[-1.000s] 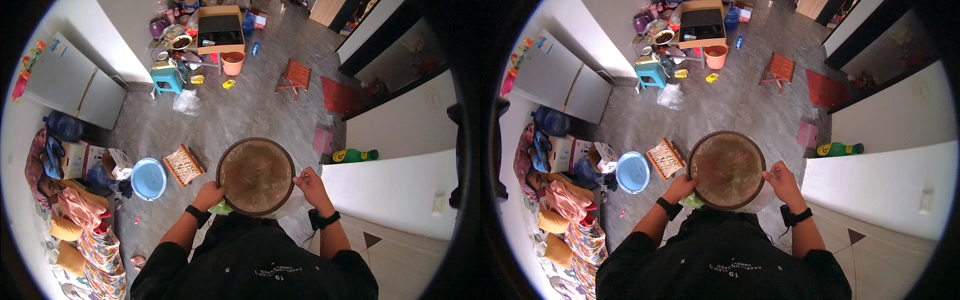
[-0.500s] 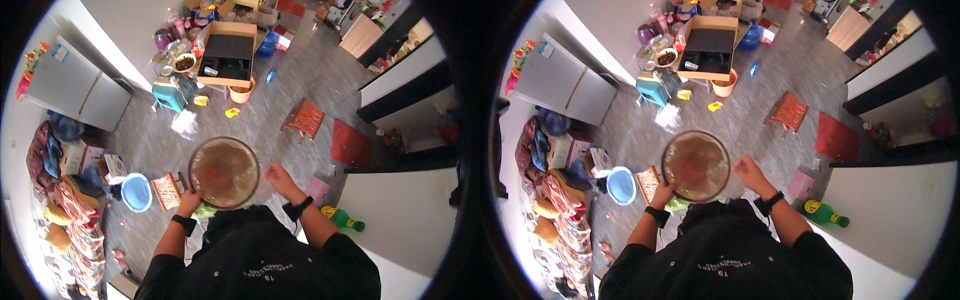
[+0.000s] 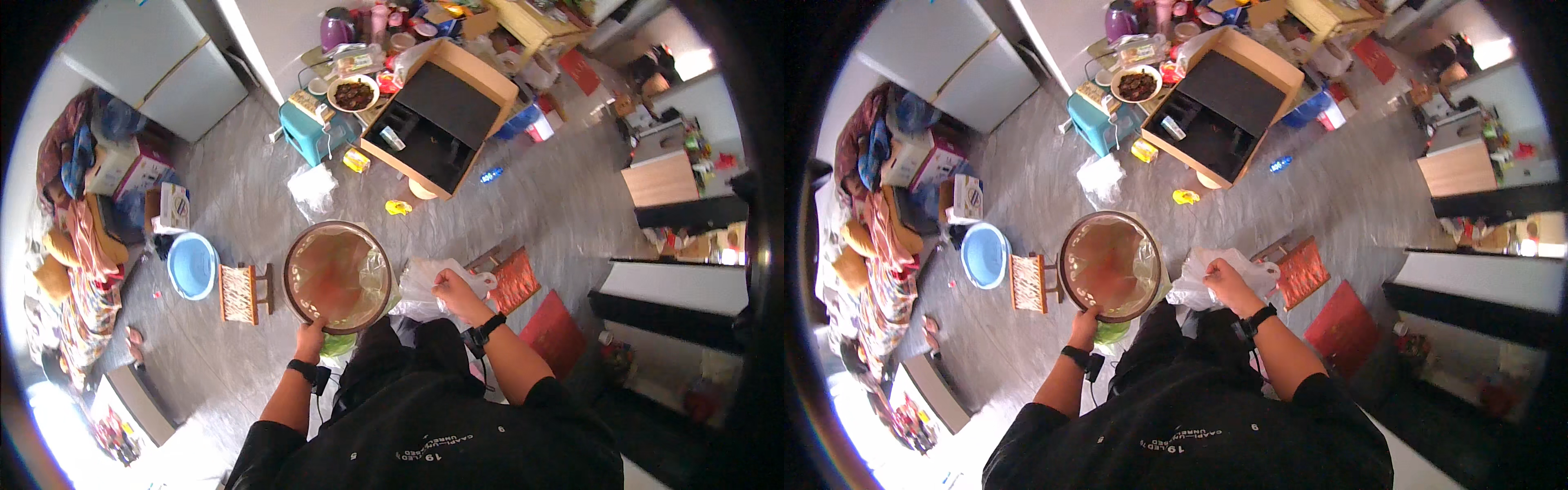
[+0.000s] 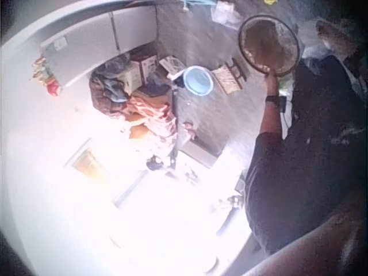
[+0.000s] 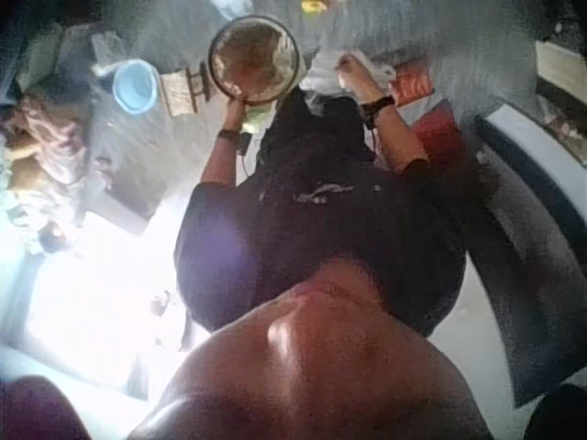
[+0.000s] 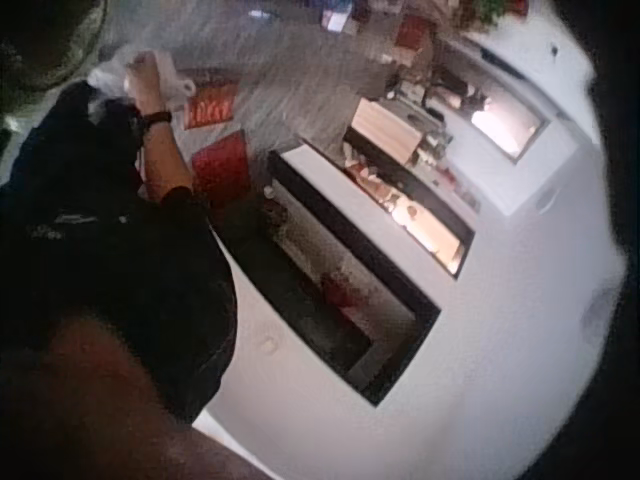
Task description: The person removes a used plastic bag from a small trash bin, then lines the bin with a new green plastic bag. They also line a second orange bucket with another green bag and place a cardboard box on a nearby table.
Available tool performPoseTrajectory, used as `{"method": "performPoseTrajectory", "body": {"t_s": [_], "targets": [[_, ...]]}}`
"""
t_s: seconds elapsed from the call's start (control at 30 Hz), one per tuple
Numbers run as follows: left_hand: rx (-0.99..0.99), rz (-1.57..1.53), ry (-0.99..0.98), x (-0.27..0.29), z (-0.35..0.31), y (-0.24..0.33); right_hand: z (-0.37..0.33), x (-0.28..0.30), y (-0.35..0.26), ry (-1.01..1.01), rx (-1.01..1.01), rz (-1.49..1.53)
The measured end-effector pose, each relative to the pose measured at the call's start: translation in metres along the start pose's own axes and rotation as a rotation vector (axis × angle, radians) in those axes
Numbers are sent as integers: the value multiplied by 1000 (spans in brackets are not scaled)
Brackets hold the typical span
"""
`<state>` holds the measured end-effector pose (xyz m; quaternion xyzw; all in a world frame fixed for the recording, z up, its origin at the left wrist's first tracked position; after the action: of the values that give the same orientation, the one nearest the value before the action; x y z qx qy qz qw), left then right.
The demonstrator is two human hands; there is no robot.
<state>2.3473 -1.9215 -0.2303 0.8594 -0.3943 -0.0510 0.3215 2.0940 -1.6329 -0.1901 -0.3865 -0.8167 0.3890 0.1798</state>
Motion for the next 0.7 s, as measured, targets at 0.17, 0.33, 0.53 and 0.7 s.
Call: {"method": "performPoseTrajectory", "body": {"t_s": [0.17, 0.33, 0.53, 0.7], "targets": [[119, -113, 134, -64, -4, -30, 75, 22, 8, -83, 21, -412], [80, -461, 291, -131, -21, -76, 152, 24, 28, -361, -20, -517], [188, -720, 498, -188, -32, -130, 222, 12, 45, -431, 119, -881], [222, -867, 532, -221, -26, -185, 256, -31, 40, -308, 361, -725]]}}
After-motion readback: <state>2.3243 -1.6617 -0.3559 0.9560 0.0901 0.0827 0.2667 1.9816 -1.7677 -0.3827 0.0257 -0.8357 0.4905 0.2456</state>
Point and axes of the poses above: each hand's wrist, its own z-axis towards the middle knuckle, its own x-axis out of the back of the hand, y = z × x, the point moved 3 cm from there along z, towards the middle knuckle, and after that the axes turned 2 degrees about -x, right-handed, at the moved point
